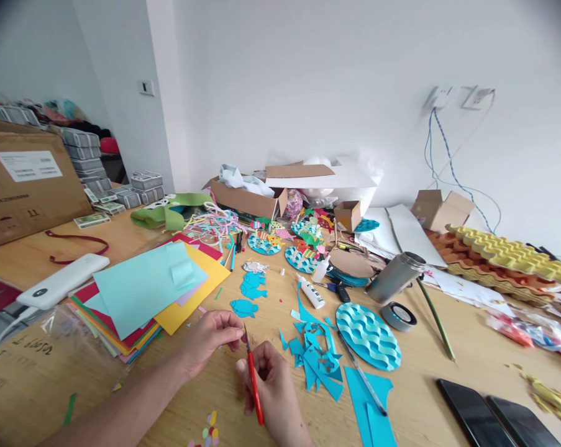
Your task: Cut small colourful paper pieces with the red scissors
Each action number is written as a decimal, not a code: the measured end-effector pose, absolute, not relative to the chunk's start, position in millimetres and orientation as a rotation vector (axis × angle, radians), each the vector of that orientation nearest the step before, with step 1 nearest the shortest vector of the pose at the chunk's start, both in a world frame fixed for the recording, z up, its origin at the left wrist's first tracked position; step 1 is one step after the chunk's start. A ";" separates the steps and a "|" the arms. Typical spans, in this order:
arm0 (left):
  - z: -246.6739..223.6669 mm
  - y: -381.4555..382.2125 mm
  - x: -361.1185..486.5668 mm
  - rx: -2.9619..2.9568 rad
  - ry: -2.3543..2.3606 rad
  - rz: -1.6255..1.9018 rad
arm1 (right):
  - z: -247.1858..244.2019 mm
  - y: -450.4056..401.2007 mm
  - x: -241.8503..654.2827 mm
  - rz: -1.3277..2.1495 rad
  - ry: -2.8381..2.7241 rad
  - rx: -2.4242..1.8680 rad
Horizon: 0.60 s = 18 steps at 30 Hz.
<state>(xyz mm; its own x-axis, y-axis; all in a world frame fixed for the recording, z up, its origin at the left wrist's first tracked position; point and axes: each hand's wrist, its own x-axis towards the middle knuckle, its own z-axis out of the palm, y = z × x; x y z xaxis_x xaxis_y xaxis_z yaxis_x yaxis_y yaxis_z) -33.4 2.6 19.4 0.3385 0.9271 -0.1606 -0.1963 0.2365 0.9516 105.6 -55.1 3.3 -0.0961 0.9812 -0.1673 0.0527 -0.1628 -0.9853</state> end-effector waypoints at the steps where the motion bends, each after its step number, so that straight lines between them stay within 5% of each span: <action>1: 18.8 2.7 -33.4 1.028 0.894 0.931 | 3.3 -54.7 105.5 1.386 -1.233 -1.319; 18: 21.1 1.9 -33.2 1.043 0.896 0.913 | 4.8 -56.7 105.8 1.375 -1.264 -1.318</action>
